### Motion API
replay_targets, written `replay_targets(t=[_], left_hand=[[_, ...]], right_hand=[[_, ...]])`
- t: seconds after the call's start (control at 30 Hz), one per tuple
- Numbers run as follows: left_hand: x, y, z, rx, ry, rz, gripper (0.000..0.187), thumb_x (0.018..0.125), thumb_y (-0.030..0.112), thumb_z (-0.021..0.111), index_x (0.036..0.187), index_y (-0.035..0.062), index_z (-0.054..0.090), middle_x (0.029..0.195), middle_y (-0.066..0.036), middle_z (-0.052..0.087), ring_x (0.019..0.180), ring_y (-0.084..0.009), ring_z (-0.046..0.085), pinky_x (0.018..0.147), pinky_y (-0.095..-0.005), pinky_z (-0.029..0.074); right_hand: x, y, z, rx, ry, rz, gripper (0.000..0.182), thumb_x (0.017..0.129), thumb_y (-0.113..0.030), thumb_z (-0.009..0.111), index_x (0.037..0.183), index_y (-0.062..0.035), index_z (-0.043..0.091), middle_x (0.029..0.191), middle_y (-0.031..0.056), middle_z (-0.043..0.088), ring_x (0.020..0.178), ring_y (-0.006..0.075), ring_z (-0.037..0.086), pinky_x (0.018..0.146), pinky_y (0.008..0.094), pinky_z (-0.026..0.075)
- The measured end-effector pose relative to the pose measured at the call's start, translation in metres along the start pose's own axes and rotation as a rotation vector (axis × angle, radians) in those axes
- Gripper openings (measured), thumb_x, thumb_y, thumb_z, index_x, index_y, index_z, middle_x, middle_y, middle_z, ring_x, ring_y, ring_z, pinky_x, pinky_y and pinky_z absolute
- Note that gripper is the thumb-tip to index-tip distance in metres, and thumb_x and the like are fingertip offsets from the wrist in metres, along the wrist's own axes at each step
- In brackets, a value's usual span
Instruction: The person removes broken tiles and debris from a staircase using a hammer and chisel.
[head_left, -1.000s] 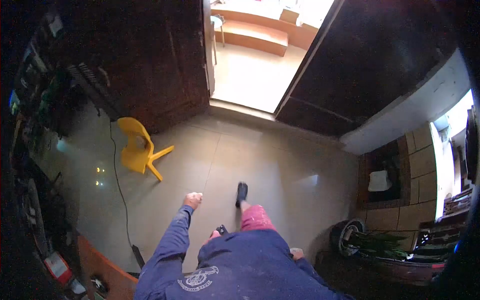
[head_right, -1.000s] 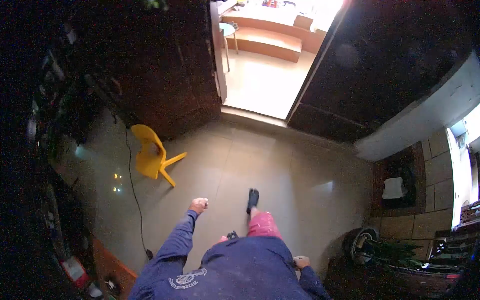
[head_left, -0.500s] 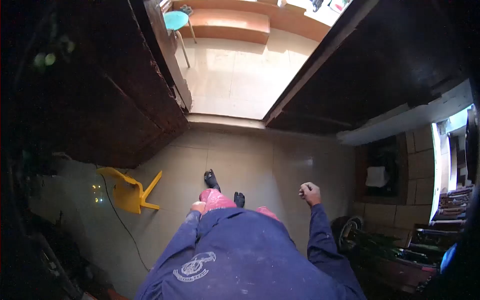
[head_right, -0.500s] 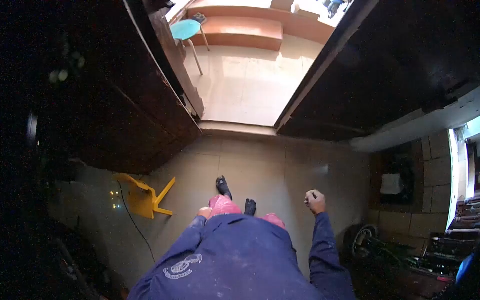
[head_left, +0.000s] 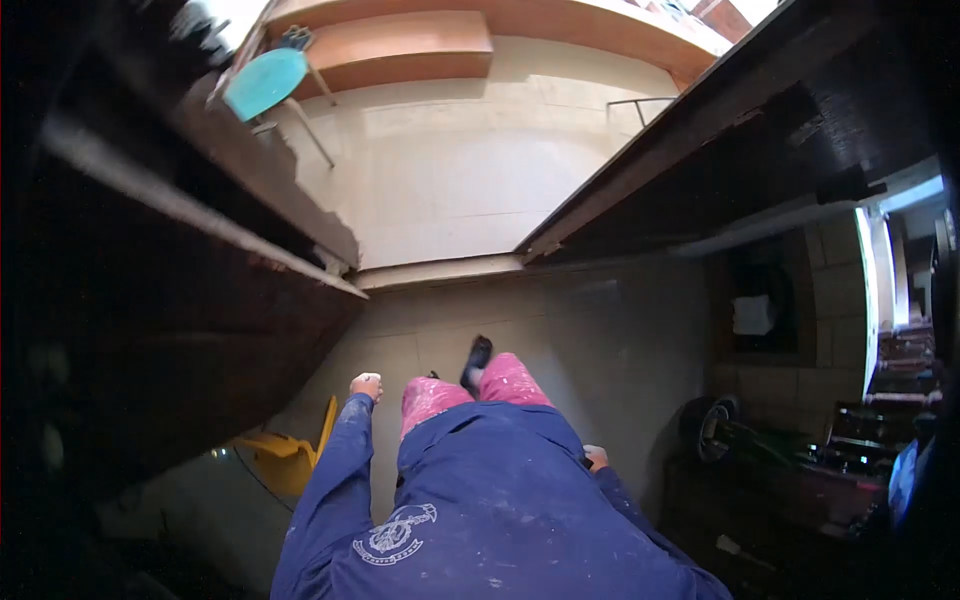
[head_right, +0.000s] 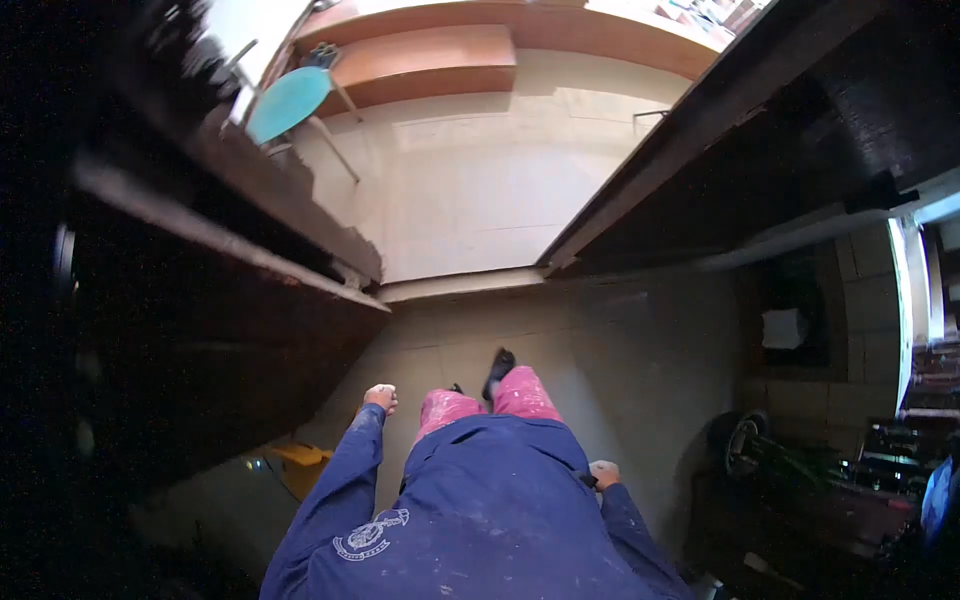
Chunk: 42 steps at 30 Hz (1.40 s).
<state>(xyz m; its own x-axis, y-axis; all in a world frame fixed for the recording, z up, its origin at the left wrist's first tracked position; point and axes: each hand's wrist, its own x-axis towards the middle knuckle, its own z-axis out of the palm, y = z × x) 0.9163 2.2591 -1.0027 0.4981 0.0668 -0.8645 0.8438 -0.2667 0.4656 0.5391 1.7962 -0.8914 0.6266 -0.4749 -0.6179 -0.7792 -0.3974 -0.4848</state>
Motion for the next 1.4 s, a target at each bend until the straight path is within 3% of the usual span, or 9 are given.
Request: replay_targets(t=[0.1, 0.23, 0.33, 0.47, 0.8, 0.87, 0.97, 1.03, 1.4], left_hand=[[0.010, 0.035, 0.016, 0.058, -0.014, -0.051, 0.013, 0.086, 0.017, 0.054, 0.075, 0.0138, 0.059, 0.062, 0.002, 0.054, 0.049, -0.0101, 0.053, 0.038, -0.0266, 0.039], [0.056, 0.054, 0.036, -0.004, -0.102, -0.121, 0.014, 0.088, 0.020, 0.054, 0.078, 0.0127, 0.061, 0.065, -0.004, 0.060, 0.052, -0.0165, 0.059, 0.041, -0.0332, 0.044], [0.103, 0.075, 0.040, 1.342, -0.020, 0.922, 0.018, 0.089, 0.026, 0.053, 0.085, 0.0112, 0.063, 0.073, -0.011, 0.065, 0.066, -0.0266, 0.065, 0.054, -0.0414, 0.051], [0.179, 0.109, 0.029, 0.807, -0.011, 0.895, 0.027, 0.088, 0.036, 0.053, 0.088, 0.0107, 0.064, 0.082, -0.013, 0.067, 0.084, -0.0339, 0.065, 0.071, -0.0433, 0.051], [0.262, 0.343, 0.087, 0.988, -0.093, 0.605, 0.026, 0.088, 0.033, 0.055, 0.091, 0.0098, 0.065, 0.084, -0.013, 0.068, 0.083, -0.0291, 0.067, 0.067, -0.0401, 0.052], [0.276, 0.399, 0.087, 1.014, -0.111, 0.635, 0.026, 0.088, 0.033, 0.055, 0.092, 0.0096, 0.066, 0.085, -0.012, 0.069, 0.083, -0.0282, 0.068, 0.066, -0.0394, 0.052], [0.295, 0.515, 0.090, 0.852, -0.134, 0.560, 0.026, 0.088, 0.032, 0.055, 0.093, 0.0094, 0.066, 0.085, -0.012, 0.069, 0.083, -0.0268, 0.068, 0.065, -0.0385, 0.052], [0.299, 0.618, 0.095, 0.418, -0.194, 0.040, 0.019, 0.086, 0.025, 0.056, 0.089, 0.0097, 0.068, 0.075, -0.010, 0.068, 0.071, -0.0198, 0.068, 0.055, -0.0345, 0.051], [0.319, 1.022, 0.265, 0.600, -0.210, 0.439, 0.017, 0.087, 0.022, 0.058, 0.080, 0.0076, 0.065, 0.061, -0.001, 0.058, 0.054, -0.0135, 0.057, 0.046, -0.0287, 0.045]], right_hand=[[0.043, -0.012, 0.013, 0.015, 0.132, -0.155, 0.020, 0.080, -0.021, 0.061, 0.079, -0.0053, 0.073, 0.069, 0.0073, 0.066, 0.051, 0.0181, 0.061, 0.047, 0.0325, 0.051], [0.128, -0.101, -0.019, 0.404, -0.087, 0.437, 0.021, 0.084, -0.022, 0.060, 0.078, -0.0036, 0.067, 0.071, 0.0082, 0.066, 0.063, 0.0162, 0.066, 0.053, 0.0313, 0.052], [0.186, -0.160, -0.050, 0.588, 0.008, 0.457, 0.015, 0.087, -0.018, 0.060, 0.083, -0.0042, 0.065, 0.071, 0.0050, 0.064, 0.057, 0.0111, 0.061, 0.045, 0.0247, 0.049], [0.241, -0.220, -0.094, 0.527, -0.011, 0.317, 0.014, 0.088, -0.017, 0.060, 0.085, -0.0043, 0.065, 0.073, 0.0035, 0.064, 0.058, 0.0107, 0.062, 0.047, 0.0248, 0.050], [0.320, -0.301, -0.084, 0.329, -0.226, 0.598, 0.019, 0.083, -0.022, 0.058, 0.076, -0.0083, 0.069, 0.070, 0.0055, 0.067, 0.055, 0.0166, 0.063, 0.050, 0.0362, 0.051], [0.308, -0.322, -0.065, -0.627, -0.617, -0.158, 0.030, 0.081, -0.033, 0.057, 0.085, -0.0072, 0.070, 0.076, 0.0152, 0.069, 0.067, 0.0289, 0.067, 0.061, 0.0398, 0.053], [0.300, -0.376, -0.064, -0.071, -0.302, 0.061, 0.038, 0.084, -0.041, 0.054, 0.094, -0.0067, 0.070, 0.092, 0.0185, 0.068, 0.087, 0.0356, 0.066, 0.075, 0.0433, 0.051], [0.314, -0.423, -0.082, 0.106, -0.190, 0.118, 0.039, 0.085, -0.041, 0.054, 0.096, -0.0065, 0.069, 0.094, 0.0189, 0.068, 0.089, 0.0362, 0.065, 0.077, 0.0437, 0.050], [0.491, -0.504, -0.171, 0.333, 0.020, 0.106, 0.035, 0.083, -0.034, 0.060, 0.095, -0.0021, 0.067, 0.093, 0.0222, 0.065, 0.083, 0.0387, 0.062, 0.072, 0.0419, 0.047]])
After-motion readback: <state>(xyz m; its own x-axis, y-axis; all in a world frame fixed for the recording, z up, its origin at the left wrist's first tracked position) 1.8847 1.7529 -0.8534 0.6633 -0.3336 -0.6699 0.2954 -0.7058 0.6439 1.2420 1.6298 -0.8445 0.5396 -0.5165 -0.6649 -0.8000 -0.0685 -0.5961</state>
